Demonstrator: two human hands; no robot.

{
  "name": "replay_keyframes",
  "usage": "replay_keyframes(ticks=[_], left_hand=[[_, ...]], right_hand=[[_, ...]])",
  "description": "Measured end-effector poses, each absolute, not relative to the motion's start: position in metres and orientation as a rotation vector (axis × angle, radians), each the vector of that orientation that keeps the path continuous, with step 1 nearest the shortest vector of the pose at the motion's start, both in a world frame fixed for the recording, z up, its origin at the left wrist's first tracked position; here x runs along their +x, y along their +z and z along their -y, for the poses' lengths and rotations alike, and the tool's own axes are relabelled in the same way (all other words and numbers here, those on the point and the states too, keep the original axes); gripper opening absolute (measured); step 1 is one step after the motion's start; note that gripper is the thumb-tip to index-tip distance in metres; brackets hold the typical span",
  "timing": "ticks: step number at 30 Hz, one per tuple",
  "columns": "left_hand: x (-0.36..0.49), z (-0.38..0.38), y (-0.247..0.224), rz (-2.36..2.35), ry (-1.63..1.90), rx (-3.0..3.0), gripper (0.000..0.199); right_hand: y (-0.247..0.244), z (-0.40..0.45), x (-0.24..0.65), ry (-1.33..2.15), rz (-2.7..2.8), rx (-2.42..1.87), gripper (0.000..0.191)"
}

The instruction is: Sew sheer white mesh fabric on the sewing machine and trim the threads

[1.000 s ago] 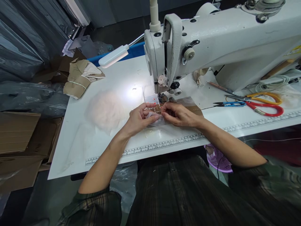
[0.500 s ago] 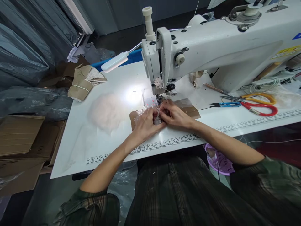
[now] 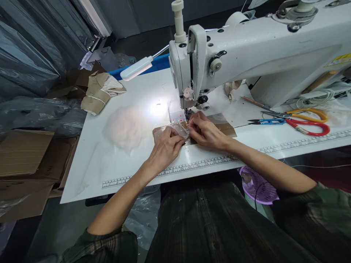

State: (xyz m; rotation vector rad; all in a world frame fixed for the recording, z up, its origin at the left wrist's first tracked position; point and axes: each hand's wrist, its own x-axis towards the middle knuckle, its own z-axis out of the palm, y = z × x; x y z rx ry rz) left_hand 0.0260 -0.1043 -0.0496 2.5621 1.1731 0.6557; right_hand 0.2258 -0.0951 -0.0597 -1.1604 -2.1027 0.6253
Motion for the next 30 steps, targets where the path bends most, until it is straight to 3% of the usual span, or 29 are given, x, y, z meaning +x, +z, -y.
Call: replay_keyframes(ticks=[2, 4, 10, 12, 16, 21, 26, 30], left_hand=[[0.026, 0.104, -0.050, -1.157, 0.626, 2.558, 0.022], [0.024, 0.104, -0.050, -1.111, 0.579, 2.545, 0.024], [0.012, 0.106, -0.046, -1.092, 0.454, 2.574, 0.027], [0.008, 0.107, -0.045, -1.086, 0.472, 2.611, 0.025], [-0.003, 0.113, -0.037, -1.017, 0.670, 2.674, 0.046], [-0.012, 0.128, -0.022, -1.202, 0.866, 2.716, 0.024], [0.003, 0.122, -0.035, -1.267, 0.652, 2.886, 0.025], [0.008, 0.109, -0.046, -1.307, 0.431, 2.961, 0.018]], right_hand=[[-0.056, 0.098, 0.225, 0.877, 2.137, -0.868, 0.011], [-0.053, 0.101, 0.227, 0.890, 2.237, -0.791, 0.012], [-0.058, 0.097, 0.266, 0.200, 2.434, -1.280, 0.007], [-0.057, 0.101, 0.277, 0.269, 2.353, -1.313, 0.006], [-0.051, 0.115, 0.281, 0.541, 2.236, -1.212, 0.004], [-0.049, 0.110, 0.273, 0.656, 2.207, -1.226, 0.016], [-0.048, 0.086, 0.250, 0.585, 2.318, -1.414, 0.038], [-0.054, 0.074, 0.236, 0.475, 2.385, -1.500, 0.027]])
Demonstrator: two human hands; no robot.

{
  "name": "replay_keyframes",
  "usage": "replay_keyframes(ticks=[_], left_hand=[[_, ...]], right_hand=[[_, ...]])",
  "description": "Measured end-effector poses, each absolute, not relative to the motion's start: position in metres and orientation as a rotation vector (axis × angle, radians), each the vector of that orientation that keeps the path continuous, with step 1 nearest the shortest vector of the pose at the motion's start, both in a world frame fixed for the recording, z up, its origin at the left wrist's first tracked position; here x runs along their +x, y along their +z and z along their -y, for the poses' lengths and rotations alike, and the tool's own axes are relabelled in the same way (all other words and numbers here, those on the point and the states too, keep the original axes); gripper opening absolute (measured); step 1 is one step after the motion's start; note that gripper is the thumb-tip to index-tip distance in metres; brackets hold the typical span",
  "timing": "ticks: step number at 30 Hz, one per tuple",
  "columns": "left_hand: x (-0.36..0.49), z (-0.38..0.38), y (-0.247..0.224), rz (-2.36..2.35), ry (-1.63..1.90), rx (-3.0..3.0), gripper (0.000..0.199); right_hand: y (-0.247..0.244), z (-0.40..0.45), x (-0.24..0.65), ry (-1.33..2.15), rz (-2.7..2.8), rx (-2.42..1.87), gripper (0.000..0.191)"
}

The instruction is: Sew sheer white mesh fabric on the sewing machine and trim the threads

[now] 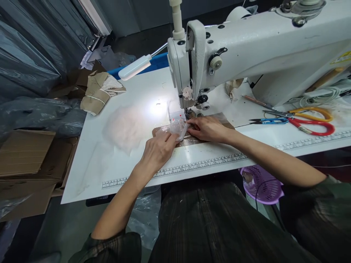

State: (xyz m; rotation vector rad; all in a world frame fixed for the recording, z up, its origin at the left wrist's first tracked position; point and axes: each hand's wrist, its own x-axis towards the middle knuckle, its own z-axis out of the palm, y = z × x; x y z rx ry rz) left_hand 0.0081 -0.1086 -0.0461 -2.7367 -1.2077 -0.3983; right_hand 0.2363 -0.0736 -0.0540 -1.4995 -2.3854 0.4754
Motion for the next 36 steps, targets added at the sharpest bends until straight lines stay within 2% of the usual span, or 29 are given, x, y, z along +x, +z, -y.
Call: replay_keyframes(ticks=[7, 10, 13, 16, 19, 24, 28, 30, 32, 34, 36], left_hand=[[-0.018, 0.118, -0.036, 1.589, -0.873, -2.928, 0.020], [-0.022, 0.122, -0.037, 1.825, -1.006, -2.883, 0.019], [-0.020, 0.122, -0.041, 1.910, -1.068, -2.887, 0.017], [-0.018, 0.121, -0.041, 1.927, -1.085, -2.869, 0.016], [-0.020, 0.122, -0.041, 1.975, -1.136, -2.826, 0.014], [-0.025, 0.123, -0.047, 1.977, -1.200, -2.848, 0.012], [-0.020, 0.118, -0.046, 1.899, -1.093, -2.903, 0.012], [-0.015, 0.116, -0.043, 1.766, -1.026, -2.963, 0.011], [-0.013, 0.117, -0.040, 1.633, -1.043, -2.980, 0.011], [-0.012, 0.121, -0.038, 1.551, -1.126, -2.977, 0.010], [-0.011, 0.126, -0.039, 1.489, -1.197, -2.981, 0.009]], right_hand=[[-0.057, 0.076, 0.271, 0.614, 2.339, -1.121, 0.022], [-0.051, 0.079, 0.278, 0.727, 2.289, -1.103, 0.020], [-0.049, 0.080, 0.269, 0.814, 2.249, -1.151, 0.020], [-0.053, 0.079, 0.252, 0.773, 2.321, -1.159, 0.035], [-0.057, 0.075, 0.247, 0.756, 2.360, -1.061, 0.022], [-0.051, 0.075, 0.264, 1.197, 2.116, -0.930, 0.022], [-0.033, 0.101, 0.244, 1.445, 1.965, -0.720, 0.020], [-0.027, 0.114, 0.228, 1.428, 2.038, -0.598, 0.019], [-0.026, 0.120, 0.220, 1.221, 2.200, -0.638, 0.015], [-0.032, 0.117, 0.224, 1.052, 2.161, -0.823, 0.016], [-0.042, 0.111, 0.235, 1.032, 2.001, -1.032, 0.019]])
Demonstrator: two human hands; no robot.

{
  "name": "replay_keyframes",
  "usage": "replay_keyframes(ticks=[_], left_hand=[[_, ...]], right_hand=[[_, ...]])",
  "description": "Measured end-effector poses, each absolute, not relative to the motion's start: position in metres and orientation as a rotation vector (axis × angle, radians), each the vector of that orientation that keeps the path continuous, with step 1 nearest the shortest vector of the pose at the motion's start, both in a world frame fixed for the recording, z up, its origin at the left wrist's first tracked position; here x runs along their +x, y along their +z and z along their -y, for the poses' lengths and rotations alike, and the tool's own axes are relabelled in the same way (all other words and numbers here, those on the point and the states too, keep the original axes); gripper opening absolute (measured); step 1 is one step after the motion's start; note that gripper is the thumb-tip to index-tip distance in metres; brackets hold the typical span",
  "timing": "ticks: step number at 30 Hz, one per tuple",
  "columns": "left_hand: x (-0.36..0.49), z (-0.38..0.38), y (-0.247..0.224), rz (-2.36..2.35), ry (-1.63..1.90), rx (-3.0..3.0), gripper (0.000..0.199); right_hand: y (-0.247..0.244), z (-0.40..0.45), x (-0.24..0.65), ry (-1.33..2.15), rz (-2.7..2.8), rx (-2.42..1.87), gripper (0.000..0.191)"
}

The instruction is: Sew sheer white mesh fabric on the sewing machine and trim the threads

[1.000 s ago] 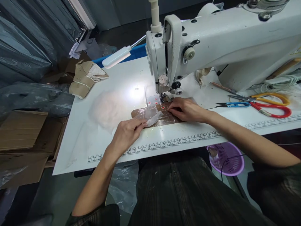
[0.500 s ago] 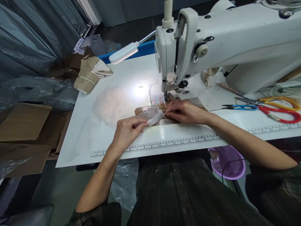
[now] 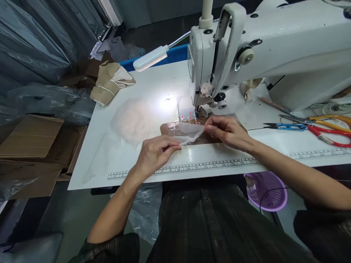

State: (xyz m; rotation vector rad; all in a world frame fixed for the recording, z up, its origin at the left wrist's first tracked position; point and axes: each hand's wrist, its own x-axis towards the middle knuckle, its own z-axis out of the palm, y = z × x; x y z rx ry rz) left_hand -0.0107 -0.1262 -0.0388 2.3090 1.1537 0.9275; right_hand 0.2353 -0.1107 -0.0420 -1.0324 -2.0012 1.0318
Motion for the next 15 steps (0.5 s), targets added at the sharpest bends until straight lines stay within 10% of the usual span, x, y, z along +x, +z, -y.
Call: replay_keyframes(ticks=[15], left_hand=[[0.014, 0.119, -0.046, -1.203, 0.729, 2.469, 0.022]], right_hand=[[-0.049, 0.114, 0.230, 1.197, 1.733, -0.894, 0.019]])
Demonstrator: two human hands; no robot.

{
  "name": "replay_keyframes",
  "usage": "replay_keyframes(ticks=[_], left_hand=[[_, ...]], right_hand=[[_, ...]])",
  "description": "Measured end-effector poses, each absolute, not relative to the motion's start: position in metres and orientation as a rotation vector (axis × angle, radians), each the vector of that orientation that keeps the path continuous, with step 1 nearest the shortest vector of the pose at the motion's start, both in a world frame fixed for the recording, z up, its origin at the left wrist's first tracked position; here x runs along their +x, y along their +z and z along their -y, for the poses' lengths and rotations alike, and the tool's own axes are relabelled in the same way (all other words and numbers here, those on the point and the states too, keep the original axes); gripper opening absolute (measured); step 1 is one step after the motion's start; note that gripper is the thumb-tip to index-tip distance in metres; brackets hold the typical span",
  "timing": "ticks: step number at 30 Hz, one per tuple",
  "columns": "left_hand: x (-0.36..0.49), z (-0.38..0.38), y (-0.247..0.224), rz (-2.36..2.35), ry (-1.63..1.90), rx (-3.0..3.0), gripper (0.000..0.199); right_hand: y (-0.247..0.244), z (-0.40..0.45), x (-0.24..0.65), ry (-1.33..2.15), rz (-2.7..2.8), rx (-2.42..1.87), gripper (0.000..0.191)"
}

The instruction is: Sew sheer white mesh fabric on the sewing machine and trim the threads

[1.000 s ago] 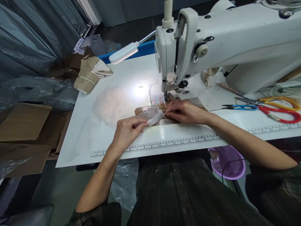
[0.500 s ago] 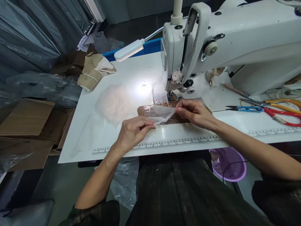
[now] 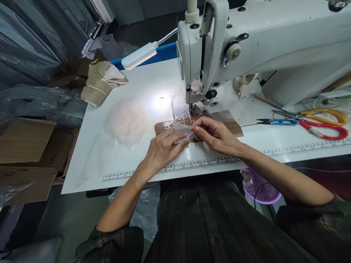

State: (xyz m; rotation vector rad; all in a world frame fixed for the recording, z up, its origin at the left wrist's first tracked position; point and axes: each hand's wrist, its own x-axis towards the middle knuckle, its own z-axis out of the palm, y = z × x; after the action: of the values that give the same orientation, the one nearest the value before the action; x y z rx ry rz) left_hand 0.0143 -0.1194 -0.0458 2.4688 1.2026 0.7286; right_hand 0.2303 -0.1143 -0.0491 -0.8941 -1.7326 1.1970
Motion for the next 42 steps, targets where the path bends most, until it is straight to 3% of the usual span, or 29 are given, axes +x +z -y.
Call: replay_keyframes(ticks=[10, 17, 21, 24, 31, 33, 37, 42], left_hand=[[0.006, 0.123, -0.040, -1.191, 0.791, 2.253, 0.016], [-0.003, 0.125, -0.033, -1.286, 0.825, 2.386, 0.010], [-0.010, 0.133, -0.030, -1.112, 0.962, 2.515, 0.004], [-0.009, 0.135, -0.033, -0.933, 0.914, 2.573, 0.004], [0.013, 0.125, -0.030, -0.952, 0.658, 2.796, 0.061], [0.028, 0.125, -0.036, -0.966, 0.701, 2.828, 0.056], [0.055, 0.128, -0.054, -1.065, 0.771, 2.967, 0.019], [0.050, 0.130, -0.061, -1.185, 0.722, 3.215, 0.025]], right_hand=[[-0.052, 0.112, 0.249, 0.832, 1.716, -1.169, 0.014], [-0.040, 0.132, 0.213, 0.741, 2.080, -0.636, 0.011], [-0.052, 0.121, 0.237, 0.883, 1.542, -1.149, 0.015], [-0.059, 0.121, 0.246, 0.965, 1.447, -1.168, 0.016], [-0.057, 0.126, 0.231, 1.159, 1.287, -1.057, 0.025], [-0.053, 0.129, 0.226, 1.183, 1.287, -1.007, 0.023], [-0.045, 0.141, 0.220, 1.206, 1.398, -0.936, 0.014], [-0.051, 0.136, 0.241, 1.197, 1.518, -0.962, 0.010]])
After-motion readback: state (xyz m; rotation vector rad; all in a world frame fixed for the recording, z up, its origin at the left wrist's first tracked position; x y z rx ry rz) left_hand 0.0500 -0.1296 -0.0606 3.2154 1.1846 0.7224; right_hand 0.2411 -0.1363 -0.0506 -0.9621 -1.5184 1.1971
